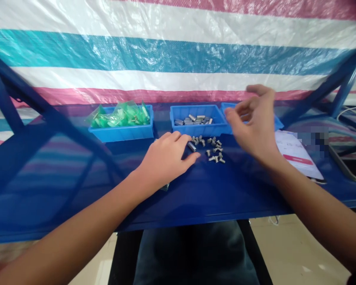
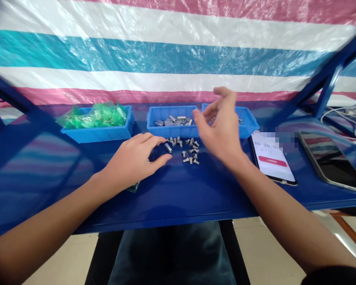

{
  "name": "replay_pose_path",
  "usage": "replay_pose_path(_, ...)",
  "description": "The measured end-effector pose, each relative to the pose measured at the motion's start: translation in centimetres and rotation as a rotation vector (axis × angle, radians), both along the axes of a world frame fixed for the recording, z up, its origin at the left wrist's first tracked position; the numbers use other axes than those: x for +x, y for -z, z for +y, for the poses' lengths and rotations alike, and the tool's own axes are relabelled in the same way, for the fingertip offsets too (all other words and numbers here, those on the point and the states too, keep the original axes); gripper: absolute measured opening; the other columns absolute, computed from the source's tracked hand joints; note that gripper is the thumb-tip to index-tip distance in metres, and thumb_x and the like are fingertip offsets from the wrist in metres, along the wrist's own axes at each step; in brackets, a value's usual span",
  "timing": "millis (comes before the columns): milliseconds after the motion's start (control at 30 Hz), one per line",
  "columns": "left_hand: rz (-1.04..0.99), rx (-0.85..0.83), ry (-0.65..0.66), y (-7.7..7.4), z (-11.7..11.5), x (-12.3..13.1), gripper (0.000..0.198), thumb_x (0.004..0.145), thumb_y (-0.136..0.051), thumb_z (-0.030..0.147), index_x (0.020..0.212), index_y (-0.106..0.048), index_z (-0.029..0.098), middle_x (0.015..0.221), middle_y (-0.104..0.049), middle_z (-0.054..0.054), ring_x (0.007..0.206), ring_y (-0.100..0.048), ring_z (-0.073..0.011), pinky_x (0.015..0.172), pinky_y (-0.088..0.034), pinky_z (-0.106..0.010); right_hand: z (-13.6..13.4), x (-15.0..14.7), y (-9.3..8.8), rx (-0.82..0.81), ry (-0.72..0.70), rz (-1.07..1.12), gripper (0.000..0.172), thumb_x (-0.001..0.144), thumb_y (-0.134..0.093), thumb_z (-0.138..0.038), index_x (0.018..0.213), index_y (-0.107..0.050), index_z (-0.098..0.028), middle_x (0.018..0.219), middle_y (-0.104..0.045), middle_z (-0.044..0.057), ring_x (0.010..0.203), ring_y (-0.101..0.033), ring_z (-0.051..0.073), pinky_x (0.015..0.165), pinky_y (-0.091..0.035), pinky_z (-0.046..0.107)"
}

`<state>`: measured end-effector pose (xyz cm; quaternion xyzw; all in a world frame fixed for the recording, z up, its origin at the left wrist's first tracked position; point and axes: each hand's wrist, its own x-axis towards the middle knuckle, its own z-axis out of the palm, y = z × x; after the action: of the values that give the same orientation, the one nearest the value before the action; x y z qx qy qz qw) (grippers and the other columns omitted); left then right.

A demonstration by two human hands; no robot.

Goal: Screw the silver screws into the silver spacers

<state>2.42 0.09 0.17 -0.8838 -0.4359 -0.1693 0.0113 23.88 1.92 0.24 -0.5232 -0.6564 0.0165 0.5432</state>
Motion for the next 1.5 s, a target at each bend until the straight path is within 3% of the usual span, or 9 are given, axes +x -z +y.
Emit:
replay_pose_path(167,0.220,0.099,0.007,0.2,0.1,1.4,0.034,0.087,-0.052,0.042,0.102,-0.063,0.014,0.097,-0.062,-0.011,0.093,-0.061,-0.0276,0.074,-0.048,-0.036,-1.1,-3.3,1.5,-0.093,-0.242,-0.046,0.049,0.084,-0.059,-0.036,0.124,-0.035,-0.023,0.079,-0.056,0.000,0.069,-0.057,0.016,0.053,-0.045,0.030)
replay_pose_path(333,0.170,0.032,0.064,0.5,0.0,1.2,0.025,0.090,-0.042,0.022,0.106,-0.059,0.013,0.094,-0.063,-0.009,0.084,-0.061,-0.0242,0.071,-0.048,-0.035,-1.1,-3.4,2.0,-0.186,-0.257,-0.049,0.048,0.082,-0.060,-0.028,0.123,-0.037,-0.020,0.072,-0.054,-0.002,0.060,-0.054,0.013,0.047,-0.040,0.026)
replay_pose_path(533,0.078,-0.038,0.066,0.6,-0.2,0.3,0.019,0.088,-0.047,0.026,0.098,-0.059,0.015,0.093,-0.065,-0.009,0.086,-0.062,-0.0252,0.073,-0.048,-0.036,-1.8,-3.8,1.8,-0.284,-0.325,-0.085,0.046,0.081,-0.058,-0.026,0.123,-0.041,-0.017,0.071,-0.056,-0.003,0.058,-0.053,0.012,0.049,-0.040,0.024)
replay_pose_path(733,-0.236,-0.048,0.085,0.7,-0.1,-0.4,0.012,0.082,-0.050,0.014,0.093,-0.051,0.018,0.087,-0.063,-0.002,0.077,-0.061,-0.0159,0.068,-0.047,-0.027,-2.1,-3.8,1.6,-0.287,-0.394,-0.186,0.016,0.088,-0.049,-0.023,0.099,-0.059,-0.017,0.074,-0.062,0.001,0.062,-0.054,0.012,0.060,-0.040,0.026)
replay_pose_path(900,-0.441,0.114,0.158,0.4,-0.1,-0.5,0.012,0.084,-0.050,0.011,0.092,-0.050,0.020,0.089,-0.059,0.000,0.081,-0.059,-0.0109,0.073,-0.049,-0.023,-2.6,-4.0,0.7,-0.334,-0.480,-0.128,0.035,0.095,-0.038,-0.031,0.066,-0.052,-0.018,0.060,-0.053,-0.001,0.056,-0.049,0.010,0.057,-0.036,0.024)
replay_pose_path(1033,-0.454,0.164,0.247,0.2,-0.2,-0.3,0.014,0.084,-0.049,0.008,0.093,-0.054,0.019,0.089,-0.057,-0.002,0.084,-0.057,-0.0114,0.076,-0.049,-0.023,-2.9,-4.1,0.4,-0.353,-0.528,-0.065,0.028,0.092,-0.043,-0.027,0.068,-0.053,-0.017,0.058,-0.049,-0.004,0.051,-0.043,0.008,0.051,-0.033,0.022)
replay_pose_path(1133,-0.586,0.013,0.244,0.0,-0.2,-0.2,0.014,0.083,-0.055,0.014,0.097,-0.055,0.018,0.089,-0.057,-0.002,0.080,-0.059,-0.0112,0.073,-0.051,-0.024,-3.0,-4.1,0.4,-0.302,-0.542,-0.042,0.018,0.089,-0.045,-0.023,0.077,-0.057,-0.017,0.061,-0.051,-0.004,0.051,-0.042,0.007,0.049,-0.032,0.022)
replay_pose_path(1333,-0.854,-0.544,0.129,-0.7,0.2,-0.4,0.022,0.085,-0.059,0.033,0.097,-0.058,0.016,0.082,-0.065,-0.003,0.066,-0.062,-0.0099,0.062,-0.053,-0.022,-2.7,-4.0,1.0,-0.175,-0.503,-0.011,0.010,0.084,-0.051,-0.017,0.091,-0.057,-0.017,0.066,-0.056,-0.002,0.057,-0.049,0.009,0.055,-0.040,0.023)
replay_pose_path(1500,-0.978,-0.587,0.127,-0.8,0.5,-0.6,0.020,0.078,-0.067,0.028,0.093,-0.061,0.015,0.086,-0.069,-0.004,0.076,-0.067,-0.0132,0.071,-0.055,-0.025,-2.7,-3.9,1.2,-0.153,-0.532,0.013,0.015,0.085,-0.054,-0.020,0.100,-0.056,-0.018,0.064,-0.053,-0.003,0.057,-0.049,0.010,0.055,-0.041,0.023)
